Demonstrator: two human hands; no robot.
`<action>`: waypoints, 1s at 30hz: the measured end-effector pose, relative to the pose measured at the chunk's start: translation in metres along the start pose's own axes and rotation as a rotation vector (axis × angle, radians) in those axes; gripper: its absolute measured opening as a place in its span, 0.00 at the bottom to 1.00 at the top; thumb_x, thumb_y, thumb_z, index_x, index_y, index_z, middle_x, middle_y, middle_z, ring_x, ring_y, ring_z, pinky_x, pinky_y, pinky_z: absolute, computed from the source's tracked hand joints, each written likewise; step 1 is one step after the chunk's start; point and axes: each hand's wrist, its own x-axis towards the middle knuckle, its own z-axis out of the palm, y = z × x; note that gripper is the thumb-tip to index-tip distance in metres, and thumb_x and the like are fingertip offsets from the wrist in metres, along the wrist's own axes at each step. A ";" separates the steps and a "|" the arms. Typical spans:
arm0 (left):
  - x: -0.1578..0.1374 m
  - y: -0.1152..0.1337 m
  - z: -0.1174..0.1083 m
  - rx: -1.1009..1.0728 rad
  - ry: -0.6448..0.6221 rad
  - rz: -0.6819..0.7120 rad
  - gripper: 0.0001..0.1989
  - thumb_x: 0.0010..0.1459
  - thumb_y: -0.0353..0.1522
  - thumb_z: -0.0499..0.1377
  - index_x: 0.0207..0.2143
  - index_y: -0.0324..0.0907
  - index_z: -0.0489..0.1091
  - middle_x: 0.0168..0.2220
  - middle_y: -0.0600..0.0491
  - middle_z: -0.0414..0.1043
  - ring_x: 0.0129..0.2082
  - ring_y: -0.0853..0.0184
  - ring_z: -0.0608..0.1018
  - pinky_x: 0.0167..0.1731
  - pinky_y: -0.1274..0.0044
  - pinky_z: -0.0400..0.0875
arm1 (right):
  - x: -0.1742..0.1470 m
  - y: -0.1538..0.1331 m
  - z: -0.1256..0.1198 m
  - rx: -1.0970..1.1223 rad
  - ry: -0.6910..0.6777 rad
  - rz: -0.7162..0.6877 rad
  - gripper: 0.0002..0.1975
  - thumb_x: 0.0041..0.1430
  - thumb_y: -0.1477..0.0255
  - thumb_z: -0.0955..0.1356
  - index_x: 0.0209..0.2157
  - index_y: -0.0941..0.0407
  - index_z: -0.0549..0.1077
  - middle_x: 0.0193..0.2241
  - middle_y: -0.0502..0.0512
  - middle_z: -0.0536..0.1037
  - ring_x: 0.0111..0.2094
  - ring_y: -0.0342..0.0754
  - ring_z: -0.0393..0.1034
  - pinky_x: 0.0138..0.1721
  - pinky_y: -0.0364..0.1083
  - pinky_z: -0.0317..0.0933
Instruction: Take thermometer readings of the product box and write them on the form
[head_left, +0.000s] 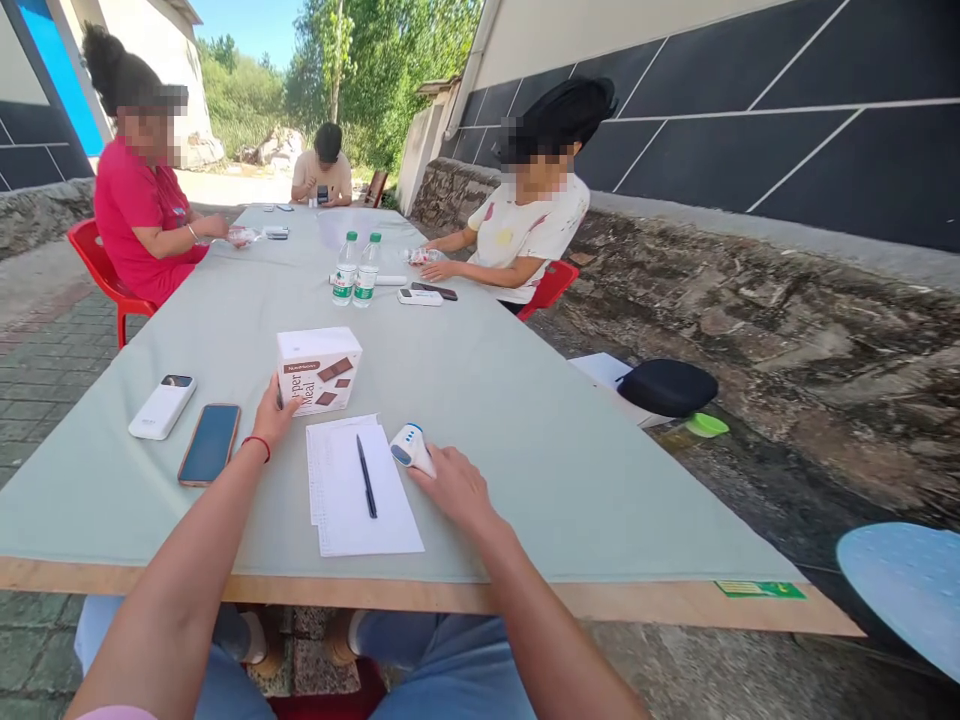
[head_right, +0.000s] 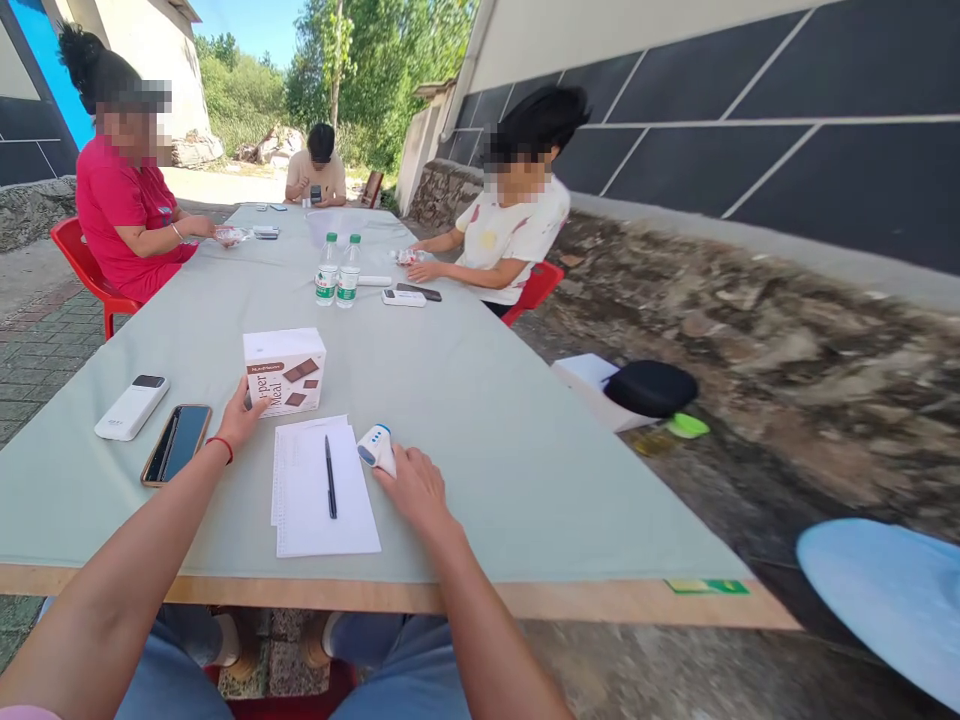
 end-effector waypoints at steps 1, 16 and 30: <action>-0.003 -0.002 -0.001 0.081 0.031 -0.013 0.28 0.50 0.34 0.63 0.55 0.45 0.63 0.50 0.46 0.71 0.54 0.55 0.71 0.55 0.63 0.62 | -0.001 -0.002 -0.001 -0.019 0.021 -0.006 0.15 0.60 0.65 0.65 0.46 0.56 0.70 0.43 0.61 0.72 0.44 0.54 0.66 0.41 0.48 0.55; -0.108 -0.015 0.003 0.678 -0.184 0.332 0.16 0.54 0.37 0.62 0.45 0.45 0.72 0.48 0.46 0.66 0.51 0.55 0.69 0.56 0.59 0.58 | -0.003 -0.096 0.008 0.017 -0.068 -0.094 0.15 0.62 0.77 0.61 0.50 0.58 0.69 0.42 0.63 0.76 0.40 0.53 0.73 0.35 0.46 0.58; -0.109 -0.009 0.005 0.734 -0.260 0.360 0.12 0.50 0.34 0.66 0.39 0.48 0.77 0.49 0.47 0.65 0.57 0.51 0.64 0.58 0.57 0.57 | -0.001 -0.088 0.036 1.292 0.233 -0.195 0.15 0.52 0.59 0.68 0.37 0.54 0.70 0.22 0.43 0.65 0.24 0.43 0.62 0.32 0.45 0.61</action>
